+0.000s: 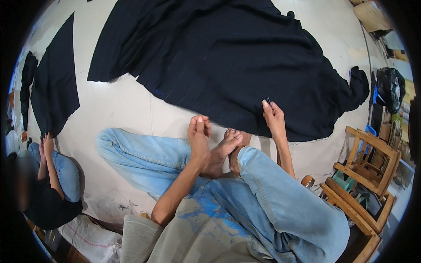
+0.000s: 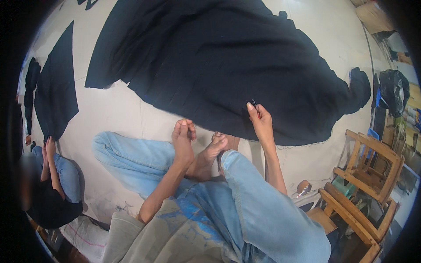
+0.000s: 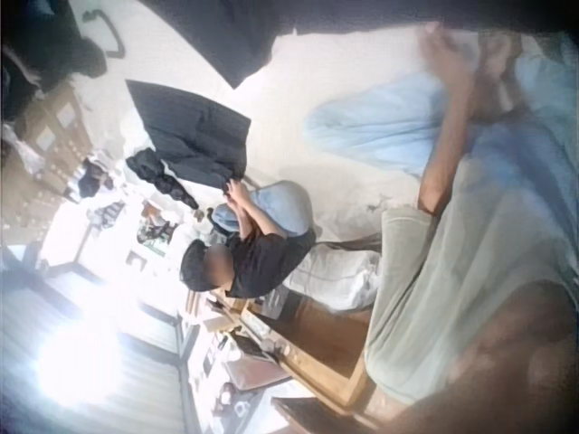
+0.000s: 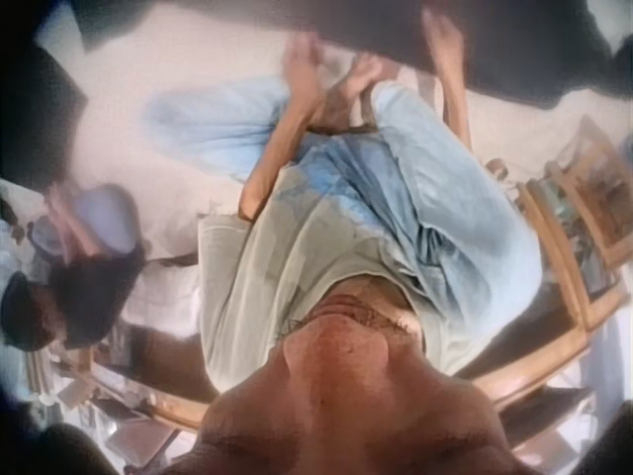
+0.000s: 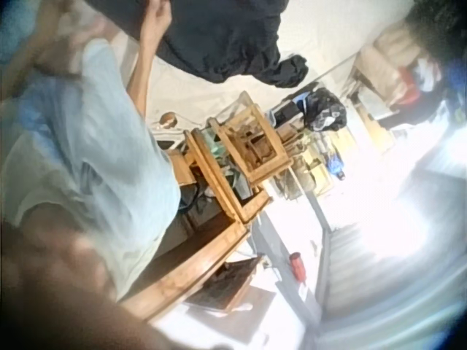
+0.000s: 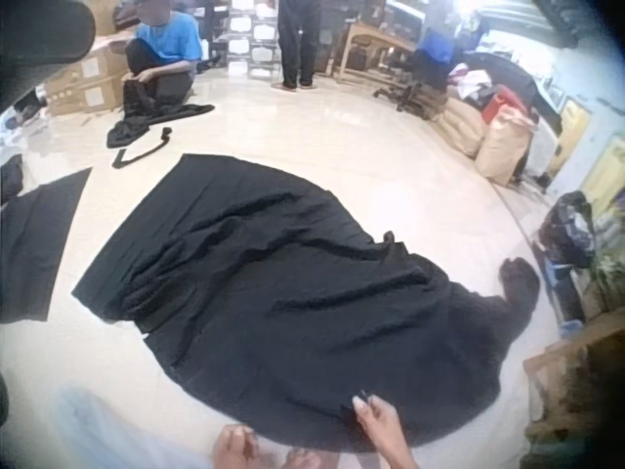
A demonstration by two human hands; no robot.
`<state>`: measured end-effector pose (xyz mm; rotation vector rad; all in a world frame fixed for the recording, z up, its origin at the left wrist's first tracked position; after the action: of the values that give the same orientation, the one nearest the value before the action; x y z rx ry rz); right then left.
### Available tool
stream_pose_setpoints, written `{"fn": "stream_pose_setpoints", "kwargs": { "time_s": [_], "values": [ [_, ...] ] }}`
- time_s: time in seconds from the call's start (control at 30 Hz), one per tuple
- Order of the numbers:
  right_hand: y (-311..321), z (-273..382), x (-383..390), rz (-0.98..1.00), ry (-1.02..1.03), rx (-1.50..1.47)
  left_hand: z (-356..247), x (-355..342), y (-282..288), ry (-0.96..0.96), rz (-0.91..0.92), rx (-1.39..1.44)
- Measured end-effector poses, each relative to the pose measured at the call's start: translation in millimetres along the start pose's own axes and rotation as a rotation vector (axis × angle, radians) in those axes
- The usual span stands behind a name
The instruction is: The person sits on the floor and uses a red utility knife to cut a large piece of black fabric into vertical strips. They repeatedly slice the material, creating a fringed effect, and occasionally adjust the fabric's position to continue cutting.
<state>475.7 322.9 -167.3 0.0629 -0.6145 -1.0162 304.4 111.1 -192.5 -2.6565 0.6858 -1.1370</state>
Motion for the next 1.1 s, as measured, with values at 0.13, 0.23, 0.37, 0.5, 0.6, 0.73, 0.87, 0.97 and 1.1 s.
{"fn": "stream_pose_setpoints", "kwargs": {
  "time_s": [0.13, 0.23, 0.37, 0.5, 0.6, 0.73, 0.87, 0.97, 1.1],
  "values": [
    [1, -12, 11, 0.046, 0.063, 0.029, 35, -1, 5, 0.345, -0.049, 0.022],
    [-14, -5, 16, 0.087, 0.054, -0.024, 33, 1, -3, 0.384, 0.071, -0.06],
    [-30, -12, 13, 0.162, 0.065, -0.141, 25, -2, -8, 0.229, 0.099, -0.435],
    [-21, -19, 7, -0.018, 0.09, 0.006, 13, 8, -7, 0.13, 0.09, -0.631],
    [-15, -20, -12, -0.188, 0.259, 0.16, 11, 5, -13, -0.005, 0.093, -0.609],
    [-7, 15, -96, -0.368, 0.592, 0.49, 6, -48, -60, -0.307, 0.203, -0.611],
    [3, 43, -176, -0.348, 0.399, 0.466, -19, -81, -117, -0.507, 0.273, -0.667],
    [9, 36, -184, -0.301, 0.347, 0.449, -13, -88, -118, -0.255, 0.222, -0.65],
    [-1, 18, -120, -0.284, 0.321, 0.347, 0, -60, -78, -0.504, 0.18, -0.655]
  ]
}}
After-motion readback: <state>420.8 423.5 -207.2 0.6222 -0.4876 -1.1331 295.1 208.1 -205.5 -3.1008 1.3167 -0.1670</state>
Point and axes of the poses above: each hand's wrist, its own x-axis away from the middle knuckle, its own y-axis out of the back of the hand, z = x × y, the point moved 5 cm from there along -x, towards the middle knuckle, and after that the axes turned 1 degree about y, right-handed, at the moved point
